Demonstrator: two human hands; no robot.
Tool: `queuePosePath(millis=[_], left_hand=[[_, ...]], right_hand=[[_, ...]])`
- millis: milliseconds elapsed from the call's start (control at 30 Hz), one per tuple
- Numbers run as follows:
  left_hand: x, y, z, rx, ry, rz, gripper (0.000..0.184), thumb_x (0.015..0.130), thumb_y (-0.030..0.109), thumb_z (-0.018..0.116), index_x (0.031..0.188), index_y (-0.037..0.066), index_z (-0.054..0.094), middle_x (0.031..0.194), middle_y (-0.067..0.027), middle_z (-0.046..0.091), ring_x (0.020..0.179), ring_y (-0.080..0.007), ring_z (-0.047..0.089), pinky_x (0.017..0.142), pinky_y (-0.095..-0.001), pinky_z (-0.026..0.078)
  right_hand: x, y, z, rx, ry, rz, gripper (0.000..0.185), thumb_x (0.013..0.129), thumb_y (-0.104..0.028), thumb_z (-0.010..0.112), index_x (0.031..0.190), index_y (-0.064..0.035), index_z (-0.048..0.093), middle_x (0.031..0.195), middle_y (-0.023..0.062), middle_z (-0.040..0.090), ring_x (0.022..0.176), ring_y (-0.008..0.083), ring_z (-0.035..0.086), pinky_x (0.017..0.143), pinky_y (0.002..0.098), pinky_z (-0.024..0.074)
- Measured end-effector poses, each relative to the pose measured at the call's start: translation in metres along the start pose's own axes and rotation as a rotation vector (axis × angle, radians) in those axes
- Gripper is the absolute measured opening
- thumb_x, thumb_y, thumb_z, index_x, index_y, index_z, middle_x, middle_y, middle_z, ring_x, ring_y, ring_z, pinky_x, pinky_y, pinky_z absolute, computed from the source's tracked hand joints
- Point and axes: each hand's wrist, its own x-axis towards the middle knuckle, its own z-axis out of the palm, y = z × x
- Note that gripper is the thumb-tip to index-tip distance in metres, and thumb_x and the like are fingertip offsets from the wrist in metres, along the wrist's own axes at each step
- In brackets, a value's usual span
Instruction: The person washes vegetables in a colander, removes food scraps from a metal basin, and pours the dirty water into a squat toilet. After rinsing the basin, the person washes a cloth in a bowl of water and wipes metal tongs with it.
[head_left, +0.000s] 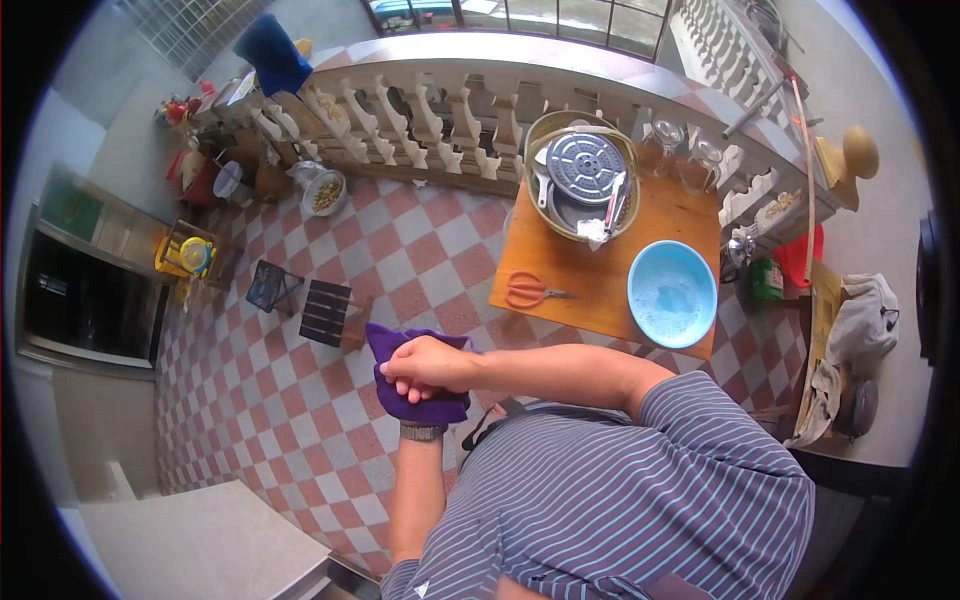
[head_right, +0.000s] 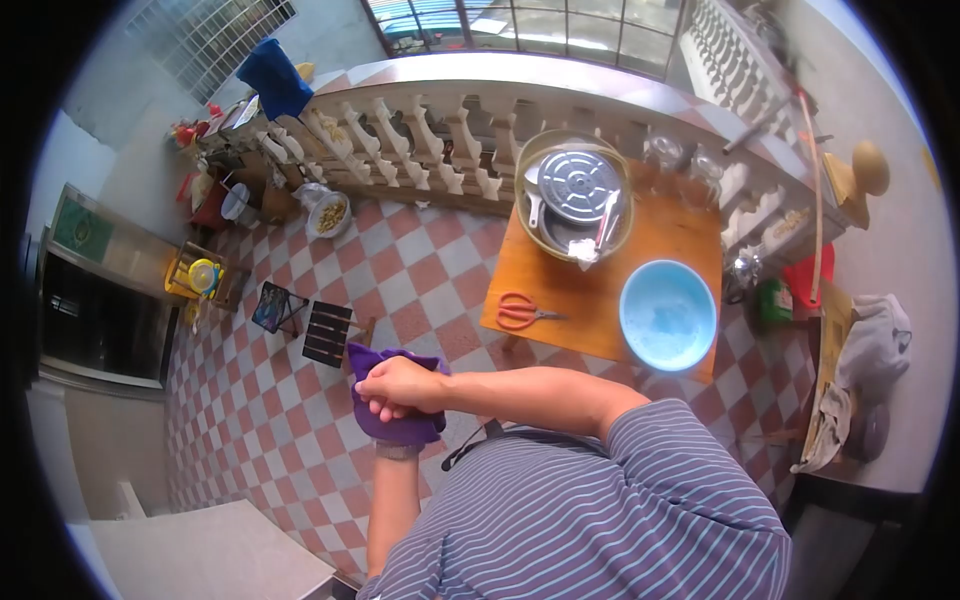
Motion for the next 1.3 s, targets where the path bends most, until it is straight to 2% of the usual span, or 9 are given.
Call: queuePosePath(millis=[133,333,467,633,700,967,1067,1167,1300], left_hand=[[0.003,-0.007,0.028,-0.296,0.116,-0.062,0.039,0.1,0.044,0.042,0.117,0.012,0.055,0.112,-0.0058,0.06,0.106,-0.0228,0.06,0.092,-0.0401,0.049],[0.037,-0.049,-0.053,-0.221,-0.203,-0.045,0.04,0.1,0.051,0.041,0.116,0.017,0.055,0.113,-0.0044,0.058,0.11,-0.0223,0.056,0.097,-0.0454,0.045],[0.022,-0.048,-0.037,-0.231,0.246,-0.093,0.036,0.1,0.053,0.039,0.111,0.022,0.056,0.098,-0.0007,0.065,0.092,-0.0236,0.065,0.084,-0.0474,0.052],[0.069,-0.012,-0.103,-0.029,-0.147,-0.183,0.028,0.1,0.035,0.048,0.109,0.011,0.061,0.089,-0.0042,0.069,0.078,-0.0241,0.068,0.066,-0.0405,0.056],[0.048,0.013,-0.049,1.365,-0.018,0.627,0.035,0.082,0.012,0.073,0.112,0.006,0.056,0.087,-0.0024,0.064,0.066,-0.0136,0.064,0.06,-0.0245,0.054],[-0.005,-0.024,-0.191,0.209,0.381,0.167,0.018,0.099,0.025,0.057,0.1,0.008,0.053,0.085,-0.0066,0.064,0.07,-0.0182,0.066,0.063,-0.0322,0.058],[-0.068,0.006,-0.173,1.46,0.227,0.123,0.023,0.088,0.026,0.067,0.101,0.009,0.058,0.09,-0.0091,0.066,0.078,-0.0233,0.068,0.067,-0.038,0.057],[-0.14,-0.023,-0.224,1.948,0.286,-0.067,0.04,0.073,0.045,0.075,0.094,0.012,0.069,0.102,-0.0112,0.067,0.093,-0.0292,0.065,0.079,-0.04,0.053],[-0.205,-0.018,-0.177,2.418,0.247,-0.508,0.047,0.071,0.054,0.071,0.098,0.015,0.071,0.104,-0.0079,0.068,0.096,-0.0285,0.064,0.083,-0.0415,0.051]], right_hand=[[0.005,0.015,0.001,-0.592,0.533,-0.598,0.027,0.091,-0.029,0.061,0.096,-0.0035,0.065,0.08,0.0197,0.065,0.078,0.0378,0.065,0.071,0.0436,0.0507],[0.005,0.039,-0.02,-0.681,0.344,-0.659,0.063,0.095,-0.049,0.051,0.133,0.0017,0.05,0.126,0.025,0.054,0.121,0.0393,0.051,0.102,0.0447,0.04],[-0.01,0.043,-0.018,-0.946,0.132,-0.555,0.107,0.085,-0.059,0.063,0.153,0.0019,0.007,0.153,0.0374,0.015,0.144,0.0509,0.017,0.117,0.054,0.0206],[-0.064,0.017,-0.028,-1.182,-0.024,-0.555,0.083,0.087,-0.044,0.068,0.147,0.0006,0.033,0.149,0.0306,0.031,0.138,0.0433,0.035,0.113,0.0483,0.0316],[-0.073,0.009,-0.061,-1.004,-0.112,-0.489,0.068,0.088,-0.038,0.068,0.14,0.0009,0.046,0.143,0.0258,0.046,0.132,0.0367,0.046,0.109,0.0435,0.0384],[-0.098,-0.038,-0.297,-1.008,0.832,-0.287,0.03,0.085,-0.019,0.065,0.108,-0.0003,0.069,0.104,0.02,0.07,0.099,0.0318,0.068,0.088,0.0388,0.0523],[-0.104,-0.09,-0.387,-1.438,1.118,-0.543,0.035,0.082,-0.018,0.072,0.114,-0.0058,0.065,0.112,0.0166,0.068,0.104,0.0318,0.065,0.09,0.0386,0.0508],[-0.108,-0.141,-0.418,-1.871,1.209,-0.438,0.057,0.076,-0.019,0.076,0.129,-0.0122,0.056,0.135,0.0133,0.055,0.12,0.0343,0.055,0.099,0.0427,0.0462],[-0.087,-0.164,-0.472,-1.647,0.926,-0.135,0.052,0.075,-0.024,0.075,0.121,-0.0084,0.057,0.108,0.0183,0.066,0.106,0.038,0.062,0.09,0.045,0.0485]])
